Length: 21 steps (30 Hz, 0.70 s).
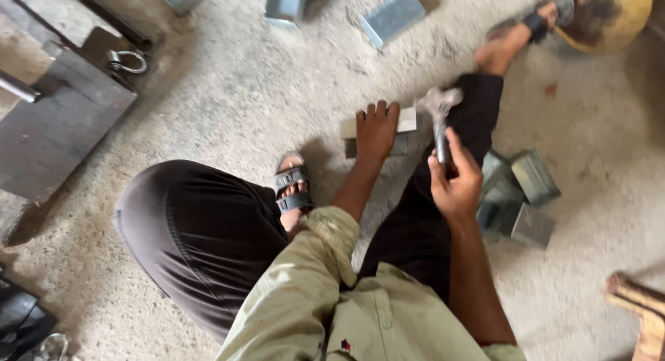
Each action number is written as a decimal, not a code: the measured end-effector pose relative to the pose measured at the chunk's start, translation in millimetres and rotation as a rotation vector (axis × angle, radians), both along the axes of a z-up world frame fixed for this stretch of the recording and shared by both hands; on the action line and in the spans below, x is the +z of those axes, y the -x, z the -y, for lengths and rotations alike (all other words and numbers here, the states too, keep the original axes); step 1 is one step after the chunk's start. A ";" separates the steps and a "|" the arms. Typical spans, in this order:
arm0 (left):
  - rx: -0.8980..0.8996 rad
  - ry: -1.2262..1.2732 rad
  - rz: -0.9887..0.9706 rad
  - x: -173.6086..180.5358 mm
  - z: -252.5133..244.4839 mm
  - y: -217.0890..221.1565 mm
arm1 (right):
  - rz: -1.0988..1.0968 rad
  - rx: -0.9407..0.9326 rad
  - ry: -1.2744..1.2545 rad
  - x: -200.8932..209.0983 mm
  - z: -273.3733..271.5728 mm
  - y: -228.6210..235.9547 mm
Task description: The person sits on the floor and repeatedly hammers small rectangular metal boxes to flatten or shape them. They pick up a box, strike it with a hammer, and place it aside, repeating this process for multiple units.
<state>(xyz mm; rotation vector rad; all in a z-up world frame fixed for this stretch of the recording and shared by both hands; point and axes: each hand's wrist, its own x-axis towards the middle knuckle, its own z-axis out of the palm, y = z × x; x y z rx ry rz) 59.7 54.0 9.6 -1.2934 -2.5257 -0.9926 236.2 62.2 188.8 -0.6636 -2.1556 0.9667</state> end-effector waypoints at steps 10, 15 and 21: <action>0.042 0.310 -0.155 1.6 15.9 -4.9 | 0.079 -0.133 -0.074 -78.9 -6.3 -1.1; 0.101 0.354 -0.250 -5.3 2.7 19.0 | 0.146 -0.283 0.143 -88.6 -10.9 -19.3; -0.025 0.188 -0.111 -29.6 45.8 -1.6 | 0.263 -0.118 0.073 -155.2 -12.9 -24.9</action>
